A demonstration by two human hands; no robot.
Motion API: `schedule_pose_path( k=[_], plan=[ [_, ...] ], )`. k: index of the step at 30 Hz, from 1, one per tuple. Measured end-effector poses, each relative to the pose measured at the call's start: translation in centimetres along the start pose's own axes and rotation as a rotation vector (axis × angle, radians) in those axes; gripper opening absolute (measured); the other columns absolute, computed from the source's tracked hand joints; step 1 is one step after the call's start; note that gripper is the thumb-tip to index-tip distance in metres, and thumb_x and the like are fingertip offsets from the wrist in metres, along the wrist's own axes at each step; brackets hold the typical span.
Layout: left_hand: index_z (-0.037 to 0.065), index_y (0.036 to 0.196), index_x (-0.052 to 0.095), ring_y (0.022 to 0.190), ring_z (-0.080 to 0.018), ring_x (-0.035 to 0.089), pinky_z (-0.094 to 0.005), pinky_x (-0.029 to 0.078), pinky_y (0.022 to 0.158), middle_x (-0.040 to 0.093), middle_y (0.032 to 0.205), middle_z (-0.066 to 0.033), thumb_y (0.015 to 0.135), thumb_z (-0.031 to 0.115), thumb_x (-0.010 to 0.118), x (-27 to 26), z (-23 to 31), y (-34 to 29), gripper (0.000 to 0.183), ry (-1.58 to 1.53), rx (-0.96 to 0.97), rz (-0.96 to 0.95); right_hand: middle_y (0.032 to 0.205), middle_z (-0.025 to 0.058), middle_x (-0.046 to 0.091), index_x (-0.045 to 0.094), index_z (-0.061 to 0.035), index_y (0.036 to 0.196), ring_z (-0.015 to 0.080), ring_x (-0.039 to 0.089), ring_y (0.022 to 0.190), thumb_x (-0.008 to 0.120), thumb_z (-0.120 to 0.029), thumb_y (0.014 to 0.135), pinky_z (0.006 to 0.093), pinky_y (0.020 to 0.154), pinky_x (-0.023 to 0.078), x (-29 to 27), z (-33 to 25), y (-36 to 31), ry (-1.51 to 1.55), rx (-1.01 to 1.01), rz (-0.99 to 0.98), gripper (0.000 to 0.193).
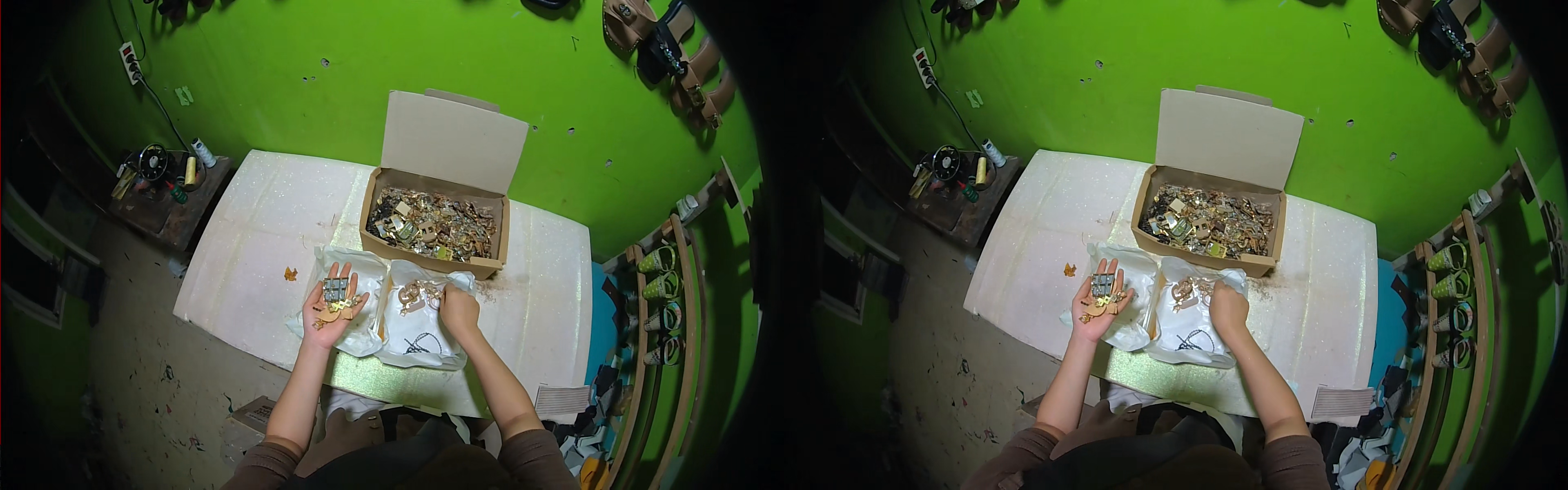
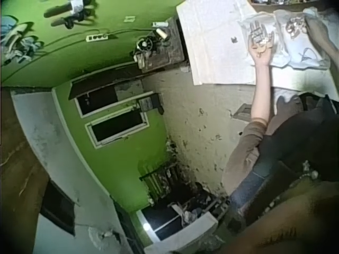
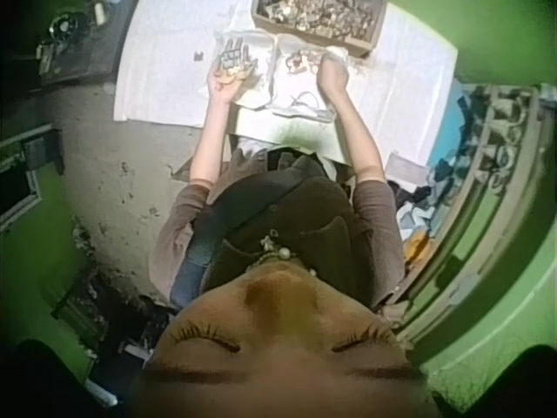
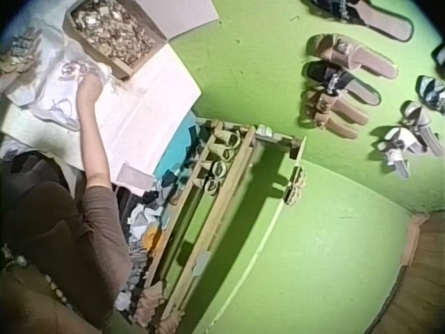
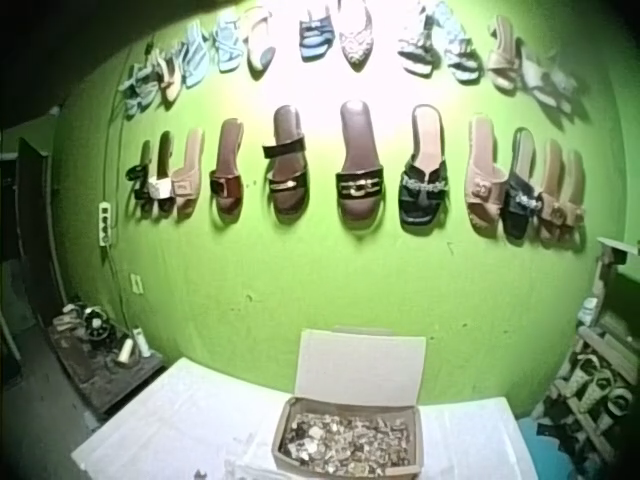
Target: The recorder is sorting various small metal and plastic shoe components into separate trays.
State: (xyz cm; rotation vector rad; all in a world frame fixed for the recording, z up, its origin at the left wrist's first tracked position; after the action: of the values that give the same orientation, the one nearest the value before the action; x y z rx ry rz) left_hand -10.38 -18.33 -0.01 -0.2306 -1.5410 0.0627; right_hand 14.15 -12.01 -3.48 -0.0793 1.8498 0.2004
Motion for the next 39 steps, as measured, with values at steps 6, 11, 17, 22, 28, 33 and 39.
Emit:
schedule_pose_path(
  k=[6,11,17,22,28,33,39],
  plan=[
    [0.016,0.128,0.034,0.119,-0.0189,0.037,-0.0510,0.019,0.101,0.036,0.132,-0.0013,0.090,0.024,0.031,0.3,-0.7,-0.2,0.039,0.042,-0.014,0.005,0.072,0.0109,0.057,0.054,-0.0039,0.072,0.0254,0.059,0.066,0.051,-0.009,0.069,0.0359,0.053,0.048,2.7,0.7,-0.2,-0.216,-0.206,0.092,0.007],
    [0.016,0.128,0.035,0.120,-0.0200,0.035,-0.0527,0.018,0.100,0.035,0.133,-0.0032,0.089,0.025,0.031,-0.2,-0.9,-0.6,0.040,-0.024,-0.023,0.030,0.076,0.0122,0.058,0.058,-0.0027,0.072,0.0270,0.059,0.068,0.052,-0.012,0.073,0.0369,0.057,0.048,1.5,0.0,-0.1,-0.093,-0.094,0.031,0.011],
    [0.018,0.127,0.036,0.122,-0.0194,0.033,-0.0499,0.018,0.102,0.035,0.133,-0.0011,0.090,0.024,0.031,-0.4,-1.4,-1.1,0.038,-0.018,0.033,0.026,0.081,0.0110,0.060,0.062,-0.0049,0.083,0.0264,0.059,0.070,0.056,-0.017,0.075,0.0347,0.061,0.047,-5.4,-7.9,-0.5,0.474,-0.240,0.019,0.016],
    [0.019,0.128,0.035,0.124,-0.0192,0.029,-0.0503,0.019,0.101,0.033,0.134,-0.0011,0.089,0.025,0.032,-0.1,-1.8,-1.1,0.039,-0.041,-0.014,0.050,0.080,0.0114,0.060,0.062,-0.0036,0.081,0.0279,0.058,0.069,0.057,-0.020,0.075,0.0356,0.061,0.046,-5.7,-11.5,0.9,0.678,-0.296,-0.033,0.018],
    [0.021,0.130,0.032,0.124,-0.0209,0.030,-0.0495,0.021,0.099,0.031,0.135,0.0008,0.090,0.028,0.028,-0.7,-0.3,-1.4,0.041,0.048,-0.077,0.037,0.072,0.0134,0.061,0.064,-0.0034,0.075,0.0308,0.059,0.065,0.057,-0.027,0.075,0.0368,0.060,0.046,-5.4,-14.6,2.1,0.575,-0.202,-0.307,0.024],
    [0.020,0.131,0.030,0.125,-0.0239,0.027,-0.0491,0.019,0.101,0.030,0.136,-0.0005,0.090,0.029,0.028,-0.4,1.2,-1.4,0.042,0.123,-0.160,0.026,0.066,0.0139,0.061,0.064,-0.0032,0.075,0.0267,0.061,0.061,0.059,-0.029,0.073,0.0339,0.058,0.047,-3.7,-15.2,2.8,0.687,-0.125,-0.418,0.027],
    [0.018,0.127,0.037,0.118,-0.0225,0.037,-0.0490,0.025,0.098,0.041,0.127,-0.0056,0.090,0.028,0.028,-0.4,2.5,-0.8,0.039,0.083,-0.230,0.110,0.065,0.0132,0.061,0.064,-0.0030,0.078,0.0230,0.061,0.060,0.058,-0.029,0.074,0.0323,0.057,0.046,-3.6,-16.6,2.8,0.792,-0.058,-0.361,0.027]
  ],
)
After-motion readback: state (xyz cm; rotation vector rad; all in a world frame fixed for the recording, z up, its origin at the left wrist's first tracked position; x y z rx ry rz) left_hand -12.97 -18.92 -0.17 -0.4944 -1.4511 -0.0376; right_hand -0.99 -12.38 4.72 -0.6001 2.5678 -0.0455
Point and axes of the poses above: each hand's wrist, its own y-axis towards the middle knuckle, its own x-axis out of the palm, z = x × y, the point moved 2 cm from there along y, towards the middle knuckle
